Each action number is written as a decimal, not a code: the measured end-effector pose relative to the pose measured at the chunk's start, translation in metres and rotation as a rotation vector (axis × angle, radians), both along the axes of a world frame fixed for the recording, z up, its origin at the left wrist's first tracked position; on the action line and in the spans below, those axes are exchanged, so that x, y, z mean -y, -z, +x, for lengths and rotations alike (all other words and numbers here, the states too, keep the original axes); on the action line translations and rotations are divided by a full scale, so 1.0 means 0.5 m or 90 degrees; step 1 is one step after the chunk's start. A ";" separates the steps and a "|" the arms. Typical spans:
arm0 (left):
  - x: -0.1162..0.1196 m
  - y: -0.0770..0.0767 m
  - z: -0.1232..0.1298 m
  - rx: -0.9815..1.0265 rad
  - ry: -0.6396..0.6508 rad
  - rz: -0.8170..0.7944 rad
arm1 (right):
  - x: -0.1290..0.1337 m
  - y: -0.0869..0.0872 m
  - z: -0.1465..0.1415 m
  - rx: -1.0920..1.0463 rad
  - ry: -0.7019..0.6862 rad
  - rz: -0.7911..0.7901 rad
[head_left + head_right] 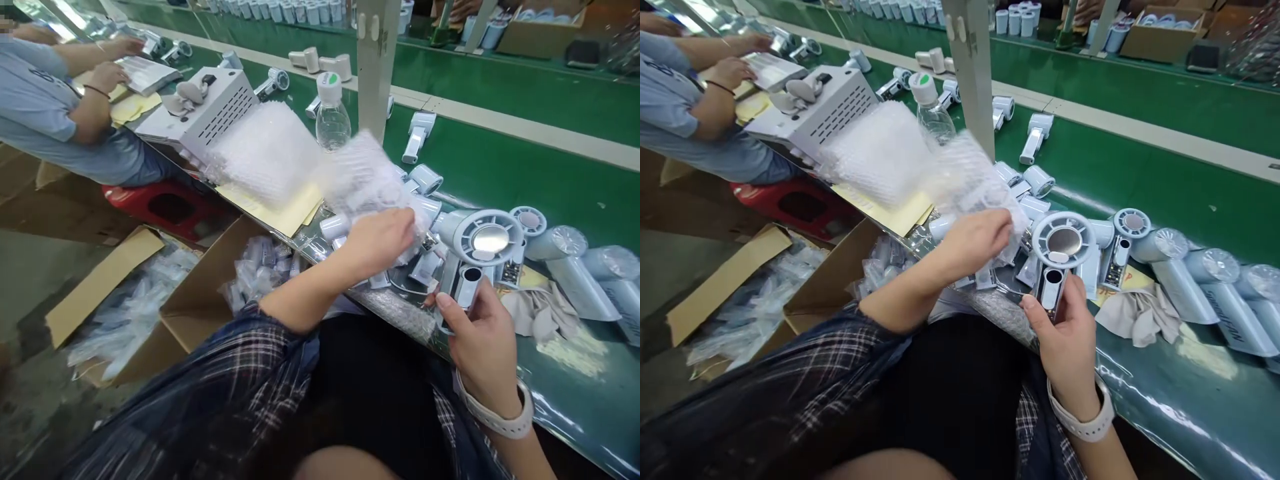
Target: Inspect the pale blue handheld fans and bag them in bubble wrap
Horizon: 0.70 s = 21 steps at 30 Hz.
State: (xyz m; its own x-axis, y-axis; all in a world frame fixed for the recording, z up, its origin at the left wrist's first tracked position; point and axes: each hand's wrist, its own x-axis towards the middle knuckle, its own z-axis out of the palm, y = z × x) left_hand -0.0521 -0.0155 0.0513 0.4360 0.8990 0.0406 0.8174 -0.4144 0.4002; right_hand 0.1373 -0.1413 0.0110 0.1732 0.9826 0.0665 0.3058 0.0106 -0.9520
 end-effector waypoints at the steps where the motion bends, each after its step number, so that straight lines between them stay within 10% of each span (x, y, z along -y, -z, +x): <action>1: -0.003 0.015 0.031 -0.007 0.041 -0.025 | 0.003 -0.007 0.006 0.012 0.022 0.010; 9: -0.028 0.041 0.021 0.209 0.175 -0.105 | 0.019 0.004 0.022 0.000 0.204 0.016; 17: -0.052 0.048 -0.069 0.565 -0.013 -0.370 | -0.030 0.061 -0.015 0.211 0.038 0.029; 21: -0.051 0.049 -0.115 0.593 -0.036 -0.336 | -0.046 0.067 -0.034 0.266 -0.024 0.075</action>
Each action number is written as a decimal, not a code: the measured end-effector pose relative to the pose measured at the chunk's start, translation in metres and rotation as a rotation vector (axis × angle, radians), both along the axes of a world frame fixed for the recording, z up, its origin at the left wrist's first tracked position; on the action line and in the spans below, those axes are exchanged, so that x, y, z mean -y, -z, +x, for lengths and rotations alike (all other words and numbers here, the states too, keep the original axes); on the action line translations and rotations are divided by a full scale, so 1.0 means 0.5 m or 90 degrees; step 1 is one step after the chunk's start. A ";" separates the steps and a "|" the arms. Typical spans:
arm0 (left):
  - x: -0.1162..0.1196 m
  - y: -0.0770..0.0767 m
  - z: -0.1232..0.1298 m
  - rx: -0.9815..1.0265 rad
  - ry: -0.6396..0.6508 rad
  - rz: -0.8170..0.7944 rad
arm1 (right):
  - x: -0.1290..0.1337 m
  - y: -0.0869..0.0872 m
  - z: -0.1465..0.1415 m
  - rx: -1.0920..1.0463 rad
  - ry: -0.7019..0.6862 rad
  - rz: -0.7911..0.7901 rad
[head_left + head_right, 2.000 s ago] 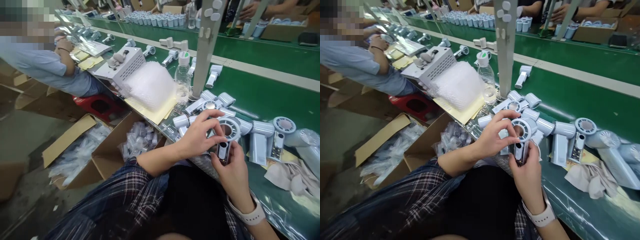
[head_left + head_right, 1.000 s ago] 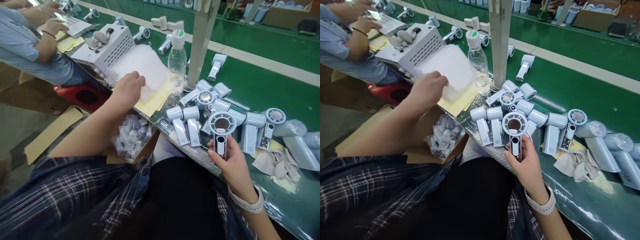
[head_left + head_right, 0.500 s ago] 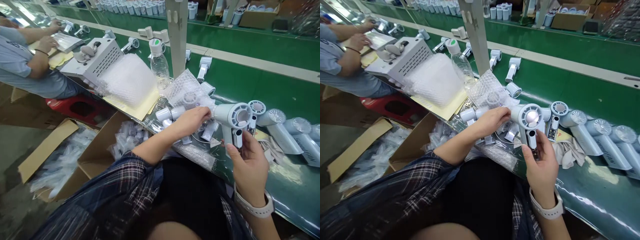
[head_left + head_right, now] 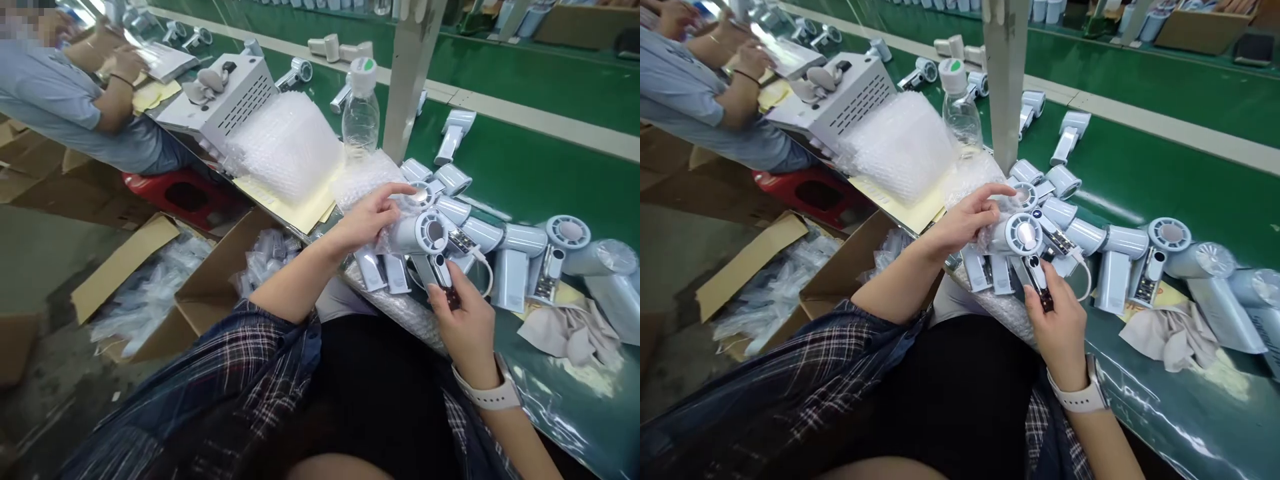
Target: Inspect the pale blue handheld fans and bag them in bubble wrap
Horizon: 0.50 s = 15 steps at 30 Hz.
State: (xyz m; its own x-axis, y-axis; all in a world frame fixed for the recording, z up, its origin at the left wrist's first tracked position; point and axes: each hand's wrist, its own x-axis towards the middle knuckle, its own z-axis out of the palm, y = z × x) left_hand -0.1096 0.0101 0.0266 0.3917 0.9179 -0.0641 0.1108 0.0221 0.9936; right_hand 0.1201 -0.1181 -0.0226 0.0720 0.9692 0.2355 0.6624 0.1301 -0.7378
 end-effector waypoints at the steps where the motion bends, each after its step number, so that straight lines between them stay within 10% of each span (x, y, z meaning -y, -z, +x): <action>1: 0.002 -0.002 -0.005 -0.025 -0.002 0.038 | -0.001 0.000 -0.005 0.033 -0.014 0.010; 5: 0.028 -0.024 -0.003 -0.193 0.007 0.282 | 0.009 -0.013 -0.027 0.170 -0.091 0.041; 9: 0.079 -0.065 0.021 -0.388 0.213 0.627 | 0.026 -0.045 -0.046 0.258 -0.061 0.044; 15: 0.111 -0.099 0.005 -0.422 0.271 0.852 | -0.003 -0.098 -0.019 -0.114 0.050 -0.124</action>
